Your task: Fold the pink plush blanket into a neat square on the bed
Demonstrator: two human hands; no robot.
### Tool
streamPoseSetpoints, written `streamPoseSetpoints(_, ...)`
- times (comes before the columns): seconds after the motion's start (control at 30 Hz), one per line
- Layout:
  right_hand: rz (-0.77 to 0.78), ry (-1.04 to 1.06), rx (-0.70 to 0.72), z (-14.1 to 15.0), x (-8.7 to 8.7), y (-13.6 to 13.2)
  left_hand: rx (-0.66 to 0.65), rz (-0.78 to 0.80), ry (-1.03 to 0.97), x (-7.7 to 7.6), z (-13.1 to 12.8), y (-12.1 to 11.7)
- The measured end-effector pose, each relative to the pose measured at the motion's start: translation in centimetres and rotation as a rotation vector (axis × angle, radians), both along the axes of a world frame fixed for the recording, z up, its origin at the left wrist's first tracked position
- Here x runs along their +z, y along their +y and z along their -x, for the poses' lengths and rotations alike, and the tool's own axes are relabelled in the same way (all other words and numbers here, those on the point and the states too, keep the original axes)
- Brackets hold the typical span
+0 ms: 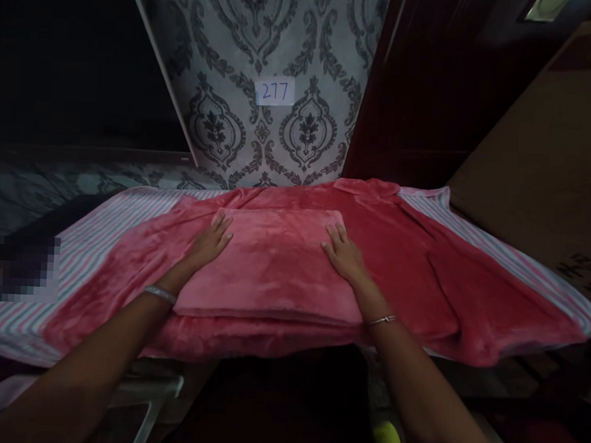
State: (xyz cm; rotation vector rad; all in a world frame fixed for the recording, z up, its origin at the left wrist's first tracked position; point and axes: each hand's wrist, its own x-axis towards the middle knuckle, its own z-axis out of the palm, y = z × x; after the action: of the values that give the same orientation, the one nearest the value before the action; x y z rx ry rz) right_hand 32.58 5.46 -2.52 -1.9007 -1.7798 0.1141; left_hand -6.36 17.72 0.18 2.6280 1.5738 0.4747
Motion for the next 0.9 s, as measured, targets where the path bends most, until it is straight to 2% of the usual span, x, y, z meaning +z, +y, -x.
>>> streamPoseSetpoints(0.17, 0.019, 0.054, 0.025, -0.4, 0.2, 0.1, -0.021, 0.062, -0.034, 0.8, 0.2, -0.1)
streamPoseSetpoints(0.27, 0.017, 0.147, 0.069, -1.1, 0.0, -0.9, -0.061, 0.101, -0.032, 1.1, 1.4, -1.0)
streamPoseSetpoints(0.33, 0.023, 0.249, 0.091, -1.8, -0.3, -2.2, -0.084, 0.083, -0.023, 1.2, 2.5, -2.2)
streamPoseSetpoints(0.43, 0.051, 0.437, 0.044, -2.6, -0.6, -4.9, -0.077, 0.019, -0.008, 1.4, 4.0, -4.9)
streamPoseSetpoints(0.53, 0.065, 0.594, -0.030, -2.7, -0.4, -7.0, -0.095, -0.073, -0.019, 2.2, 4.0, -8.1)
streamPoseSetpoints(0.63, 0.068, 0.720, -0.037, -1.9, 0.4, -8.0, -0.261, -0.081, -0.085, 3.5, 1.8, -11.5)
streamPoseSetpoints(0.73, 0.099, 0.899, 0.012, -0.8, 1.6, -8.3, -0.431, 0.029, -0.218, 4.8, -2.1, -13.8)
streamPoseSetpoints(0.83, 0.147, 1.084, -0.023, -0.3, 2.4, -8.6, -0.509, 0.221, -0.427, 5.9, -6.9, -14.2)
streamPoseSetpoints(0.9, 0.152, 1.116, -0.058, -0.2, 2.7, -8.9, -0.501, 0.437, -0.573, 6.4, -10.3, -13.5)
